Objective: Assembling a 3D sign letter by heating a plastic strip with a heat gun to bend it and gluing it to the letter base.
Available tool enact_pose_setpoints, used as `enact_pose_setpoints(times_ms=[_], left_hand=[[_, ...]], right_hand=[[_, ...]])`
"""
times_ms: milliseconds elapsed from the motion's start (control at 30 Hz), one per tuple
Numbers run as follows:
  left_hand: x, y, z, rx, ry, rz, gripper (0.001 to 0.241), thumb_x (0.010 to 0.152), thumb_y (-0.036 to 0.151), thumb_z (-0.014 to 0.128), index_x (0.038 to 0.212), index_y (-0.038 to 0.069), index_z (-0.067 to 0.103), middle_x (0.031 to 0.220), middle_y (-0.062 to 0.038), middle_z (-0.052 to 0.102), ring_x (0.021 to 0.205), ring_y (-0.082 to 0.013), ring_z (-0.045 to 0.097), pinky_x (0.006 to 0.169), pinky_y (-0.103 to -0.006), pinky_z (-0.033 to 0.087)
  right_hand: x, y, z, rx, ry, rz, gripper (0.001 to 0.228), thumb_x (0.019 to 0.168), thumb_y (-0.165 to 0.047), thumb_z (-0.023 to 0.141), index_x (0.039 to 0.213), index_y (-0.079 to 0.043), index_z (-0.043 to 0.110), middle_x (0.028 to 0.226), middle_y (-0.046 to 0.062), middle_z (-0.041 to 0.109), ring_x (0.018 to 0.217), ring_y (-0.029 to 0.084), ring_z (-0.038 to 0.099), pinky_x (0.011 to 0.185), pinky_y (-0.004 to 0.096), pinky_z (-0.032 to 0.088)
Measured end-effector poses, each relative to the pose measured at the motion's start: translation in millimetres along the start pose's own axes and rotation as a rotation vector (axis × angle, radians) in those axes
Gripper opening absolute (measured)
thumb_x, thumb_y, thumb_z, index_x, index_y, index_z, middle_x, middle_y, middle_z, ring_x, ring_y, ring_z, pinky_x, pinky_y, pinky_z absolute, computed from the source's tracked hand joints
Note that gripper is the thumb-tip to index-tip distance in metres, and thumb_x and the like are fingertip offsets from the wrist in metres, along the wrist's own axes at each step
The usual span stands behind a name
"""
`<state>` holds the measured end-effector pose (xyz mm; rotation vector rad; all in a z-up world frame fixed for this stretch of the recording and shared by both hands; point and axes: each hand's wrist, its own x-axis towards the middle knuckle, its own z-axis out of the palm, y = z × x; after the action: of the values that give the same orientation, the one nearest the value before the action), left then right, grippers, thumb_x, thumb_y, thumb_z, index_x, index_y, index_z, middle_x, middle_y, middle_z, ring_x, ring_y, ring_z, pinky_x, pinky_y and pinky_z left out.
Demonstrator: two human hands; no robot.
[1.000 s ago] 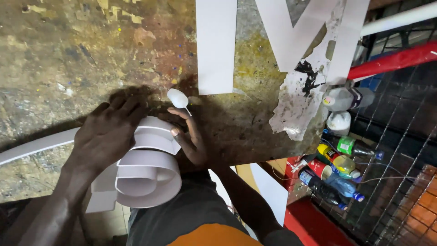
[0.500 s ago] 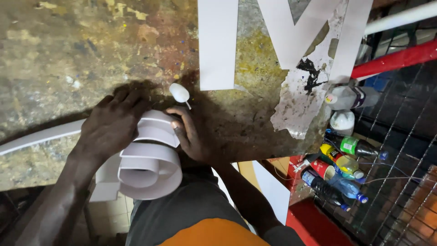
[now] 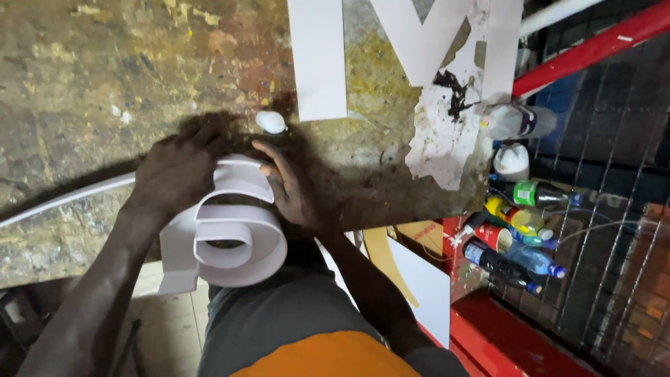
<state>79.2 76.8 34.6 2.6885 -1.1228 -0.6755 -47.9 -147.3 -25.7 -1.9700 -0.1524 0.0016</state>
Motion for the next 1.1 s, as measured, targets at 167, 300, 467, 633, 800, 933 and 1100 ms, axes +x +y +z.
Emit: enact_pose_setpoints(times_ms=[167, 300, 467, 633, 800, 933, 1100], left_hand=[[-9.1, 5.9, 2.9, 0.025, 0.102, -0.003, 0.05, 0.087, 0.012, 0.063, 0.132, 0.021, 0.082, 0.143, -0.003, 0.073, 0.12, -0.032, 0.079, 0.085, -0.0481, 0.07], [-17.2, 15.6, -16.3, 0.099, 0.19, 0.023, 0.046, 0.086, 0.013, 0.064, 0.127, 0.023, 0.083, 0.141, 0.0, 0.074, 0.124, -0.0286, 0.077, 0.083, -0.0425, 0.07], [-19.2, 15.4, -12.1, 0.112, 0.189, 0.034, 0.042, 0.089, 0.02, 0.072, 0.129, 0.022, 0.082, 0.142, -0.002, 0.073, 0.127, -0.0287, 0.075, 0.087, -0.0441, 0.071], [-16.6, 7.8, 2.5, 0.093, 0.166, 0.03, 0.042, 0.093, 0.019, 0.07, 0.134, 0.022, 0.081, 0.147, -0.001, 0.071, 0.134, -0.0295, 0.072, 0.091, -0.0447, 0.07], [-17.1, 6.1, 5.8, 0.096, 0.182, 0.024, 0.041, 0.094, 0.024, 0.075, 0.135, 0.019, 0.078, 0.144, -0.002, 0.071, 0.133, -0.0299, 0.072, 0.089, -0.0458, 0.069], [-3.4, -5.2, 27.9, 0.112, 0.188, 0.021, 0.049, 0.089, 0.027, 0.079, 0.138, 0.021, 0.077, 0.145, -0.002, 0.071, 0.135, -0.0301, 0.071, 0.092, -0.0473, 0.07], [-11.2, 0.1, 21.7, 0.044, 0.205, 0.024, 0.045, 0.093, 0.018, 0.073, 0.137, 0.017, 0.079, 0.146, -0.005, 0.072, 0.137, -0.0312, 0.071, 0.094, -0.0469, 0.069]], right_hand=[[-4.4, 5.2, 4.7, -0.175, 0.002, -0.003, 0.042, 0.121, -0.025, 0.057, 0.16, -0.013, 0.066, 0.147, 0.016, 0.076, 0.139, 0.039, 0.072, 0.121, 0.053, 0.057], [-4.0, -7.4, 4.0, 0.085, -0.001, 0.08, 0.04, 0.125, -0.016, 0.047, 0.16, -0.002, 0.061, 0.148, 0.033, 0.07, 0.145, 0.054, 0.062, 0.121, 0.065, 0.052], [-8.3, 6.9, 8.3, -0.068, 0.019, 0.069, 0.041, 0.124, -0.027, 0.049, 0.159, -0.011, 0.063, 0.147, 0.021, 0.073, 0.142, 0.045, 0.068, 0.123, 0.058, 0.052], [-5.9, -5.7, 11.8, 0.028, 0.076, 0.048, 0.04, 0.126, -0.023, 0.046, 0.161, -0.008, 0.058, 0.146, 0.023, 0.07, 0.142, 0.048, 0.064, 0.124, 0.061, 0.049], [-3.4, -14.0, 7.1, -0.209, 0.088, 0.07, 0.04, 0.122, -0.026, 0.057, 0.157, -0.007, 0.061, 0.134, 0.022, 0.076, 0.133, 0.047, 0.07, 0.117, 0.061, 0.054], [4.4, -13.7, 7.1, -0.177, 0.102, 0.075, 0.046, 0.123, -0.035, 0.055, 0.16, -0.008, 0.062, 0.142, 0.029, 0.07, 0.138, 0.056, 0.065, 0.117, 0.063, 0.054], [-0.1, -14.9, 9.9, -0.132, 0.102, 0.17, 0.046, 0.122, -0.039, 0.06, 0.161, -0.015, 0.065, 0.149, 0.026, 0.071, 0.143, 0.052, 0.066, 0.116, 0.058, 0.058]])
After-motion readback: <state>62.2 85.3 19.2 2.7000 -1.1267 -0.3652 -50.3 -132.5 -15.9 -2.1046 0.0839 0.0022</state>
